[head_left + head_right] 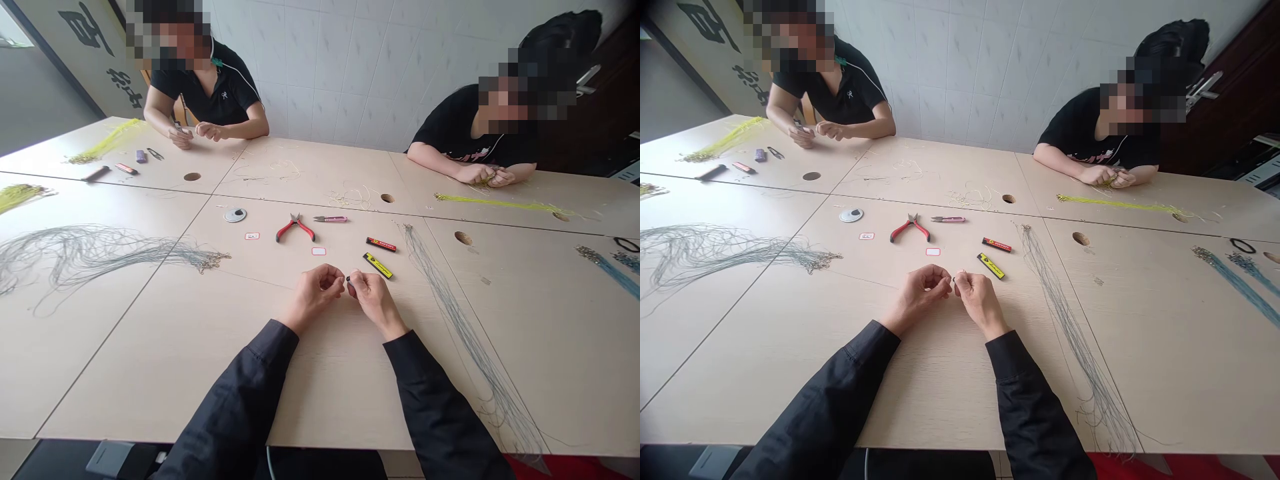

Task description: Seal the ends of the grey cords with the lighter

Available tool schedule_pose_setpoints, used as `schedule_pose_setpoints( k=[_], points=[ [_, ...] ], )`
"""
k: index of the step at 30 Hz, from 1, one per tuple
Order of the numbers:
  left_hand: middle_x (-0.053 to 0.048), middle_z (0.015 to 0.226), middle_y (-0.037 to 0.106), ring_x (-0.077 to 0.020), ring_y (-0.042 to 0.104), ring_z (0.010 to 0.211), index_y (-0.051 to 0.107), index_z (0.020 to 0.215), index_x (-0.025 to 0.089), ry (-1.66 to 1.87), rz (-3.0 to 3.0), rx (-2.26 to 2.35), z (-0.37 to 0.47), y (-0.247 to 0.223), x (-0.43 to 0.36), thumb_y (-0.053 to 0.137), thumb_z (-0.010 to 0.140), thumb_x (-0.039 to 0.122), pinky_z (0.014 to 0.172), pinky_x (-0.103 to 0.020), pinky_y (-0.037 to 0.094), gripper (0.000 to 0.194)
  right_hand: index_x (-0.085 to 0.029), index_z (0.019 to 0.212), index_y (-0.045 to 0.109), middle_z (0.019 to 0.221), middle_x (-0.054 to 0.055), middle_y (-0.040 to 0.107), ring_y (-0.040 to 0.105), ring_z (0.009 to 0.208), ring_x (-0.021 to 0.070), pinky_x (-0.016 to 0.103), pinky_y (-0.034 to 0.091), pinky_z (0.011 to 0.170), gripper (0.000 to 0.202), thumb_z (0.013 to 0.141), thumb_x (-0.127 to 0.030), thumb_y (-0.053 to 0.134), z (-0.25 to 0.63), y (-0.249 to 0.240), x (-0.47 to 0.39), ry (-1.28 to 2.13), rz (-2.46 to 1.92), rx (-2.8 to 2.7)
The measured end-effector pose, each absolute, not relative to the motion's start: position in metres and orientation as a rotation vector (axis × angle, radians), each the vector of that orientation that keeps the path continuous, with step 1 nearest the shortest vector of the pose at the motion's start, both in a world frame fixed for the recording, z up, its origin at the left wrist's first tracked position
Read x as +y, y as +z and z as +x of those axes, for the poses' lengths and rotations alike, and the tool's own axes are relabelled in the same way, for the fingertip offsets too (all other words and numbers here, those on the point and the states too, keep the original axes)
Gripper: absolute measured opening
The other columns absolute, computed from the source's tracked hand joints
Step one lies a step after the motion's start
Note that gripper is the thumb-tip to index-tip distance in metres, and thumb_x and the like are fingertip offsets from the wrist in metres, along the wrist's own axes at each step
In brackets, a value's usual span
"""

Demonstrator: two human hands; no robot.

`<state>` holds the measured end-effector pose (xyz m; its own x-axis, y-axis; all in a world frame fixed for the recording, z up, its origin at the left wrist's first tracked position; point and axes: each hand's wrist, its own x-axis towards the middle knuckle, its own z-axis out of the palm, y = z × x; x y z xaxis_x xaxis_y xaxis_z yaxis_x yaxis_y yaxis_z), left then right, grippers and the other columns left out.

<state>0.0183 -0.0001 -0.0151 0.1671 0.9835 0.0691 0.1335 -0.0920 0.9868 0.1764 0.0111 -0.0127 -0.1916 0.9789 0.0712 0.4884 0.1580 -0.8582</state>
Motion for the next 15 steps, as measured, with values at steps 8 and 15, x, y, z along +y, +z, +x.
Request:
schedule_pose_setpoints(
  k=[8, 15],
  points=[
    [-0.002, 0.07, 0.068, -0.0105, 0.063, 0.061, 0.059, 0.081, 0.015, 1.066, 1.455, 1.164, 0.0182, -0.0137, -0.0002, 0.055, 0.084, 0.025, 0.06, -0.022, 0.047, 0.011, -0.021, 0.051, 0.043, 0.048, -0.002, 0.043, 0.039, 0.049, 0.0128, 0.028, 0.03, 0.055, 0.049, 0.094, -0.043, 0.035, 0.175, -0.0105, 0.0106, 0.957, -1.414, -1.791],
    [-0.002, 0.068, 0.067, -0.0112, 0.062, 0.059, 0.06, 0.082, 0.015, 1.078, 1.433, 1.169, 0.0177, -0.0167, 0.0005, 0.057, 0.084, 0.028, 0.059, -0.022, 0.048, 0.013, -0.021, 0.051, 0.043, 0.048, -0.003, 0.042, 0.038, 0.049, 0.013, 0.028, 0.03, 0.055, 0.044, 0.091, -0.04, 0.038, 0.1761, -0.0123, 0.0104, 0.962, -1.412, -1.774]
  ],
)
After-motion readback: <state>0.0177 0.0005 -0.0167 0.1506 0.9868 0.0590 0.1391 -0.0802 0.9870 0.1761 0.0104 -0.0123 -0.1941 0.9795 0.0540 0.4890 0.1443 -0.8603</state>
